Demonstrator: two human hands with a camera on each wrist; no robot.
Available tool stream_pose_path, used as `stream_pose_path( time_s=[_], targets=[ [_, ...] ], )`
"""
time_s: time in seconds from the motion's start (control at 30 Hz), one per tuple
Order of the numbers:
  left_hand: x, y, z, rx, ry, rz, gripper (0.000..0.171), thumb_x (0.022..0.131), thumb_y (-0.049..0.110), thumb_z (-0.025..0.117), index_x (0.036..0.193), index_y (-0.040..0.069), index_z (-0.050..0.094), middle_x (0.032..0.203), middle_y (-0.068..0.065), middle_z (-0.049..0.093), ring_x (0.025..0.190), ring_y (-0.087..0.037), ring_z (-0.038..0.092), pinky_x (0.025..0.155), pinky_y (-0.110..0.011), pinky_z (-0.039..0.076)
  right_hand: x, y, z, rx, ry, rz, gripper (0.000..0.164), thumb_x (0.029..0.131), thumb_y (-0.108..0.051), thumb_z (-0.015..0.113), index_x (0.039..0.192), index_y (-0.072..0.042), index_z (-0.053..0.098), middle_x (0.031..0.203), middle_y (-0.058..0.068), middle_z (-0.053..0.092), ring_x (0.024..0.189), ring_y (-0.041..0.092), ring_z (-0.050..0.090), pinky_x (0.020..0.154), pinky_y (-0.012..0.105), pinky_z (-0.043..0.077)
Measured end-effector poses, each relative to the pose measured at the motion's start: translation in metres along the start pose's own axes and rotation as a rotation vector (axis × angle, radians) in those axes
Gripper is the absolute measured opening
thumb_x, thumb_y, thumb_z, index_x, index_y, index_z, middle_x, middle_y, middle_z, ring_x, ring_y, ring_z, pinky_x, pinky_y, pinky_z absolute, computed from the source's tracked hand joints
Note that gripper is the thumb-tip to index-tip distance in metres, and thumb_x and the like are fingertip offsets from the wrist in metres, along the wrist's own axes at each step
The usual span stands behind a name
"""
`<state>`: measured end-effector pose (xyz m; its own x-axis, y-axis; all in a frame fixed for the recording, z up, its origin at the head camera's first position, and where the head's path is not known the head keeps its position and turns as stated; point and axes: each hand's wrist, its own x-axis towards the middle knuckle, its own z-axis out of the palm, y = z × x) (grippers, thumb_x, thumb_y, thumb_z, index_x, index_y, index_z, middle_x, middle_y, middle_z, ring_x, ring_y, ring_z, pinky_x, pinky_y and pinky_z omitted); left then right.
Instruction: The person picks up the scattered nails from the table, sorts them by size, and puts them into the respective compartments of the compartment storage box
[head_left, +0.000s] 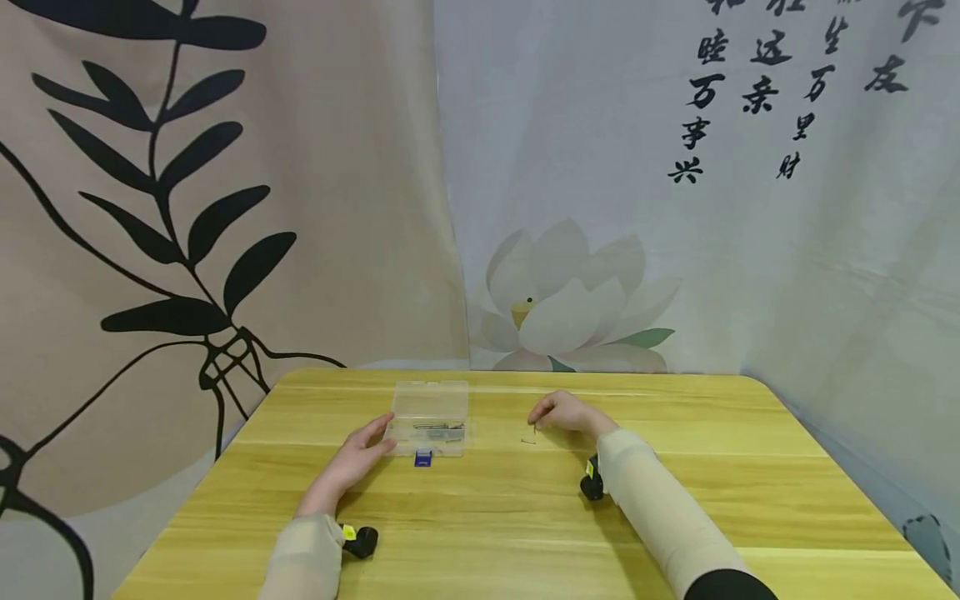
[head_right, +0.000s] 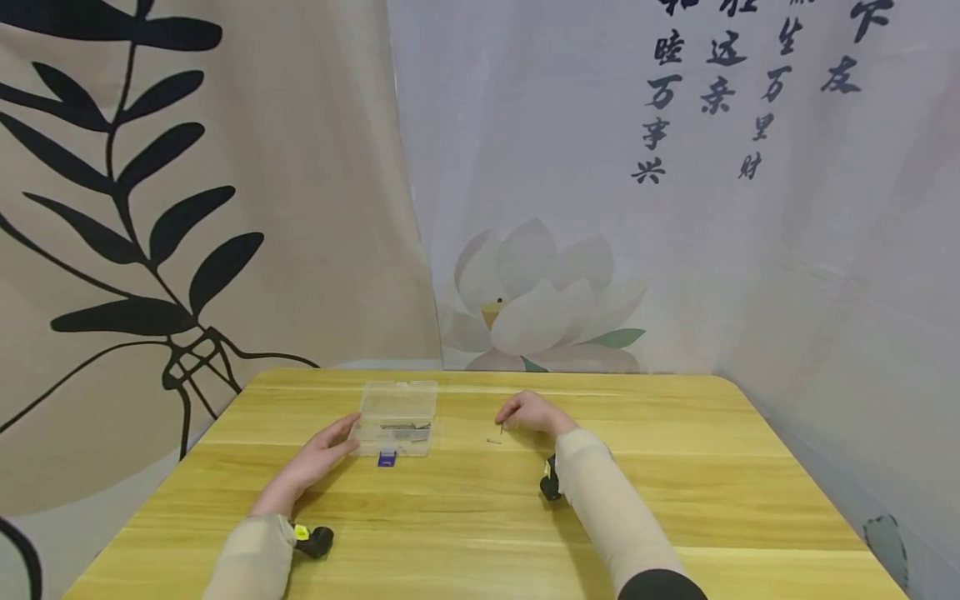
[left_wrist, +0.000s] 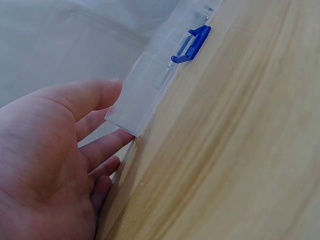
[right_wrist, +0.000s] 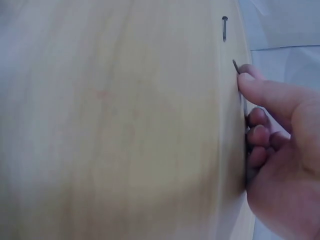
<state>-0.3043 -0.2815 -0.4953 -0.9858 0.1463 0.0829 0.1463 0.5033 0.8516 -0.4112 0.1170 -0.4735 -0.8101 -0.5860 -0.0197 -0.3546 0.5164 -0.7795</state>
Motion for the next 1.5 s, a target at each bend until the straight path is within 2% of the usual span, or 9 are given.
stream_pose_path(
  time_s=[0.37,0.67,1.03,1.27,1.5],
  targets=[
    [-0.001,0.001,0.0,0.009,0.005,-0.011,0.057,0.101,0.02,0.052,0.152,0.005,0.029,0.153,-0.025,0.028,0.14,-0.044,0.023,0.112,-0.06,0.017,0.001,-0.002,-0.001,-0.017,0.01,0.01,0.012,0.089,0.0,0.066,0.098,0.003,0.072,0.099,0.01,0.07,0.1,0.023,0.061,0.101,0.049,0.042],
    [0.0,0.001,0.002,0.001,0.007,-0.015,0.058,0.101,0.022,0.053,0.152,0.007,0.03,0.153,-0.024,0.028,0.14,-0.043,0.024,0.113,-0.059,0.017,0.004,0.011,0.0,-0.003,0.02,0.017,0.01,0.088,-0.003,0.069,0.095,0.002,0.074,0.096,0.005,0.069,0.093,0.017,0.06,0.093,0.041,0.047],
    [0.0,-0.003,0.002,0.0,0.018,-0.011,0.057,0.101,0.02,0.054,0.151,0.006,0.031,0.153,-0.024,0.029,0.14,-0.043,0.024,0.113,-0.059,0.016,0.003,0.007,0.0,-0.01,0.021,0.047,0.009,0.089,-0.006,0.069,0.095,-0.002,0.074,0.095,0.002,0.066,0.091,0.015,0.057,0.092,0.041,0.045],
    [0.0,-0.002,0.002,0.001,0.007,-0.003,0.058,0.101,0.021,0.053,0.152,0.005,0.03,0.153,-0.025,0.028,0.14,-0.044,0.024,0.113,-0.058,0.016,0.0,0.012,-0.004,0.027,-0.002,0.029,0.014,0.09,-0.006,0.067,0.101,0.0,0.073,0.102,0.007,0.07,0.101,0.021,0.06,0.098,0.047,0.044],
    [-0.002,0.002,0.001,-0.008,0.016,0.004,0.058,0.1,0.021,0.054,0.151,0.004,0.031,0.152,-0.026,0.029,0.14,-0.045,0.022,0.112,-0.06,0.016,-0.001,0.014,-0.007,0.066,0.002,-0.012,0.018,0.089,-0.005,0.068,0.105,0.002,0.073,0.107,0.013,0.07,0.104,0.024,0.062,0.096,0.042,0.047]
  ],
)
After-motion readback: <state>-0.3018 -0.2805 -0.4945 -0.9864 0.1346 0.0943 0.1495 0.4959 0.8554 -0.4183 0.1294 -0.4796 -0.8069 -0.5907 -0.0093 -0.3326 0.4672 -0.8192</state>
